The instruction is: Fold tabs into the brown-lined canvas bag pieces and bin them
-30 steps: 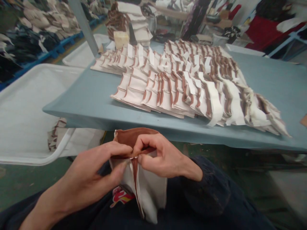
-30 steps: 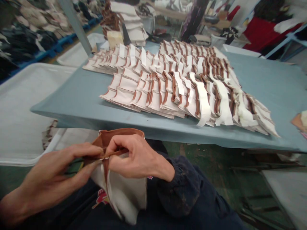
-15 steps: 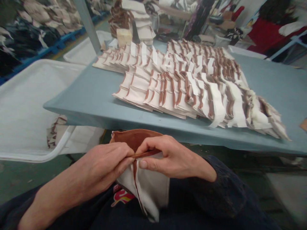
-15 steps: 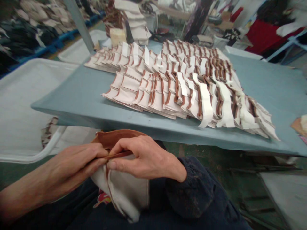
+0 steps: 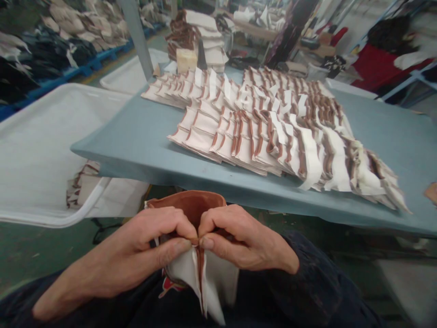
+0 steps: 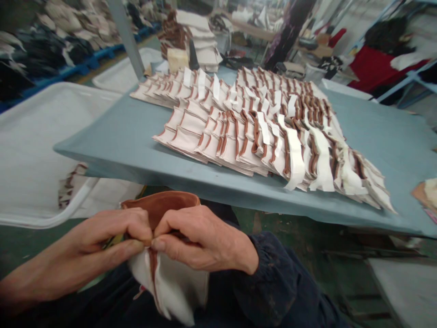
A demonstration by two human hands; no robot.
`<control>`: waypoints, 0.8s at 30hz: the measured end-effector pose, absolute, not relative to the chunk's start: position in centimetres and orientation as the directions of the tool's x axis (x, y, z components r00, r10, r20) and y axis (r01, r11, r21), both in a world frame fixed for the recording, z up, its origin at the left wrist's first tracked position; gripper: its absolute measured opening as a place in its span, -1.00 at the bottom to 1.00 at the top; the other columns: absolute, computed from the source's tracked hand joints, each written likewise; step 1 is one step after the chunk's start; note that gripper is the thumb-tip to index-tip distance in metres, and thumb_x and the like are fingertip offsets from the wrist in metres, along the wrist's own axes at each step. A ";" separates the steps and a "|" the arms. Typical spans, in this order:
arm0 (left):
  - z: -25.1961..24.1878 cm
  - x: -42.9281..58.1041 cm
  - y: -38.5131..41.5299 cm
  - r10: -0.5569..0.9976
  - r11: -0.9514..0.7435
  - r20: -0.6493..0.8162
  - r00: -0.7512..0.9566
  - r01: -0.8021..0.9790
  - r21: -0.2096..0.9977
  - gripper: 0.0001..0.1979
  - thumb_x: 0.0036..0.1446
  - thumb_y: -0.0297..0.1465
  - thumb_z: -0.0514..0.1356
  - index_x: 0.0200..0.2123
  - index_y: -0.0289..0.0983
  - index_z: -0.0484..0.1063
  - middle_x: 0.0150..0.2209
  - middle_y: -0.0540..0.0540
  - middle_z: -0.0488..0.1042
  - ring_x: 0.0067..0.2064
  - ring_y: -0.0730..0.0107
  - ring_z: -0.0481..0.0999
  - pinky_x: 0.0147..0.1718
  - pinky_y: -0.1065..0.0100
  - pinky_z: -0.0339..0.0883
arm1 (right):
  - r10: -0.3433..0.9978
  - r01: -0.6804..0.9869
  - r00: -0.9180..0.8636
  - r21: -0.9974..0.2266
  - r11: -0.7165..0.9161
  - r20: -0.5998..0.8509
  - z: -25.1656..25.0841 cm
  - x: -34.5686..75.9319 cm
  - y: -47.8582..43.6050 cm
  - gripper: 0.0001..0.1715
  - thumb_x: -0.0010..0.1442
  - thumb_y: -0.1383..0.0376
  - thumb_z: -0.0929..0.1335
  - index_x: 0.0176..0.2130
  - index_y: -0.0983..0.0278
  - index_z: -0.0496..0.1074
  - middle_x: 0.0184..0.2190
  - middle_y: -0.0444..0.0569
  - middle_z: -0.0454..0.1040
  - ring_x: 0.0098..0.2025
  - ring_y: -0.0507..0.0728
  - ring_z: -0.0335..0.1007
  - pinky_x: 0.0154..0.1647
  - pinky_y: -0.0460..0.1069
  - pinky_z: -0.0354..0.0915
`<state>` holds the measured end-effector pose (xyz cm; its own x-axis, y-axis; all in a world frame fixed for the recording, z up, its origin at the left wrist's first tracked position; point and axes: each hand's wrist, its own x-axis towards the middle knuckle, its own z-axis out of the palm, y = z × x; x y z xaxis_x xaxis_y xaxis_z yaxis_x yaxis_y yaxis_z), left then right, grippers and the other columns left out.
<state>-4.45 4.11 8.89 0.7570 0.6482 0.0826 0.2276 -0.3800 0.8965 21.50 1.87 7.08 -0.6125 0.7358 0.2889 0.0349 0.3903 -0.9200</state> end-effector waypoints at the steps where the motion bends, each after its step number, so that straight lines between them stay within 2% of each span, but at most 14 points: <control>1: 8.7 -4.5 4.1 0.657 -0.387 0.090 0.749 0.233 0.892 -0.77 0.56 -0.42 0.19 -0.22 -0.16 0.57 -0.31 0.14 0.60 -0.35 0.50 0.49 -0.27 0.47 0.30 | 0.728 0.062 -0.618 -0.904 0.422 0.297 7.4 21.7 1.9 -0.66 0.63 0.17 0.36 -0.24 0.21 0.38 -0.41 -0.21 0.40 -0.41 -0.01 0.21 -0.32 -0.07 0.19; 4: 8.4 -4.6 4.0 0.676 -0.435 0.134 0.724 0.246 0.866 -0.78 0.55 -0.43 0.20 -0.22 -0.15 0.57 -0.28 0.12 0.62 -0.30 0.46 0.52 -0.23 0.46 0.32 | 0.702 0.130 -0.675 -0.900 0.417 0.228 8.6 22.4 2.1 -0.78 0.63 0.27 0.32 -0.16 0.22 0.42 -0.34 -0.18 0.46 -0.36 0.01 0.27 -0.26 -0.08 0.23; 6: 8.4 -4.5 3.8 0.682 -0.480 0.175 0.710 0.254 0.840 -0.78 0.54 -0.45 0.20 -0.20 -0.13 0.58 -0.26 0.12 0.63 -0.25 0.43 0.53 -0.19 0.45 0.32 | 0.686 0.161 -0.714 -0.921 0.356 0.141 9.4 22.6 2.4 -0.78 0.64 0.23 0.33 -0.12 0.23 0.46 -0.31 -0.17 0.48 -0.35 0.00 0.29 -0.26 -0.09 0.23; 8: 8.6 -4.3 3.6 0.685 -0.521 0.212 0.697 0.266 0.811 -0.79 0.53 -0.48 0.21 -0.18 -0.12 0.59 -0.25 0.12 0.64 -0.22 0.43 0.55 -0.15 0.45 0.32 | 0.688 0.204 -0.722 -0.926 0.319 0.078 9.8 22.4 2.7 -0.62 0.64 0.07 0.36 -0.19 0.24 0.47 -0.38 -0.21 0.42 -0.39 -0.01 0.24 -0.33 -0.09 0.16; 11: 8.7 -4.0 3.2 0.698 -0.561 0.258 0.668 0.287 0.776 -0.80 0.49 -0.50 0.24 -0.19 -0.12 0.59 -0.27 0.13 0.63 -0.21 0.43 0.55 -0.13 0.44 0.31 | 0.738 0.286 -0.674 -0.909 0.303 0.034 9.6 21.4 2.9 -0.31 0.61 -0.14 0.35 -0.42 0.24 0.32 -0.53 -0.27 0.21 -0.47 -0.03 0.07 -0.42 -0.05 -0.01; 13: 8.7 -4.0 3.4 0.712 -0.564 0.267 0.650 0.302 0.768 -0.81 0.48 -0.48 0.26 -0.23 -0.14 0.58 -0.30 0.13 0.62 -0.23 0.42 0.53 -0.13 0.43 0.30 | 0.750 0.272 -0.661 -0.922 0.275 0.028 9.2 20.7 2.8 -0.24 0.60 -0.19 0.32 -0.47 0.22 0.25 -0.56 -0.28 0.12 -0.51 -0.03 -0.01 -0.47 -0.04 -0.05; 15: 8.7 -4.3 4.0 0.721 -0.541 0.239 0.651 0.312 0.781 -0.82 0.47 -0.42 0.28 -0.27 -0.17 0.57 -0.33 0.12 0.61 -0.27 0.41 0.52 -0.17 0.41 0.30 | 0.748 0.239 -0.659 -0.923 0.302 0.074 8.9 20.3 2.7 -0.25 0.61 -0.16 0.32 -0.48 0.22 0.26 -0.56 -0.27 0.17 -0.52 -0.04 0.03 -0.48 -0.05 -0.02; 17: 8.7 -4.9 5.1 0.710 -0.496 0.175 0.683 0.308 0.812 -0.77 0.46 -0.33 0.28 -0.32 -0.19 0.57 -0.38 0.11 0.59 -0.34 0.41 0.50 -0.26 0.40 0.30 | 0.735 0.243 -0.653 -0.869 0.431 0.182 9.1 20.4 2.6 -0.30 0.64 -0.05 0.31 -0.48 0.23 0.30 -0.55 -0.22 0.27 -0.50 -0.02 0.14 -0.42 -0.04 0.06; 20: 9.0 -6.1 6.5 0.710 -0.424 0.103 0.697 0.305 0.853 -0.55 0.57 -0.21 0.05 -0.36 -0.22 0.54 -0.43 0.07 0.55 -0.39 0.39 0.48 -0.35 0.39 0.30 | 0.667 0.267 -0.671 -0.734 0.625 0.323 9.9 21.6 2.8 -0.41 0.70 0.11 0.27 -0.38 0.25 0.45 -0.50 -0.13 0.46 -0.44 0.02 0.32 -0.32 -0.01 0.18; 22: 9.3 -6.6 6.8 0.733 -0.383 0.072 0.676 0.323 0.866 -0.41 0.63 -0.17 -0.11 -0.36 -0.23 0.53 -0.44 0.04 0.52 -0.39 0.37 0.48 -0.35 0.37 0.30 | 0.659 0.307 -0.681 -0.693 0.653 0.319 10.1 22.8 3.2 -0.45 0.71 0.13 0.26 -0.29 0.27 0.54 -0.45 -0.08 0.56 -0.40 0.05 0.40 -0.30 -0.02 0.22; 24: 9.5 -6.5 6.6 0.730 -0.356 0.040 0.682 0.329 0.875 -0.38 0.64 -0.14 -0.16 -0.36 -0.22 0.52 -0.44 0.04 0.51 -0.39 0.37 0.45 -0.36 0.37 0.29 | 0.708 0.383 -0.657 -0.694 0.609 0.259 9.5 24.0 3.5 -0.46 0.71 0.11 0.26 -0.24 0.28 0.58 -0.40 -0.04 0.61 -0.37 0.07 0.44 -0.30 -0.03 0.24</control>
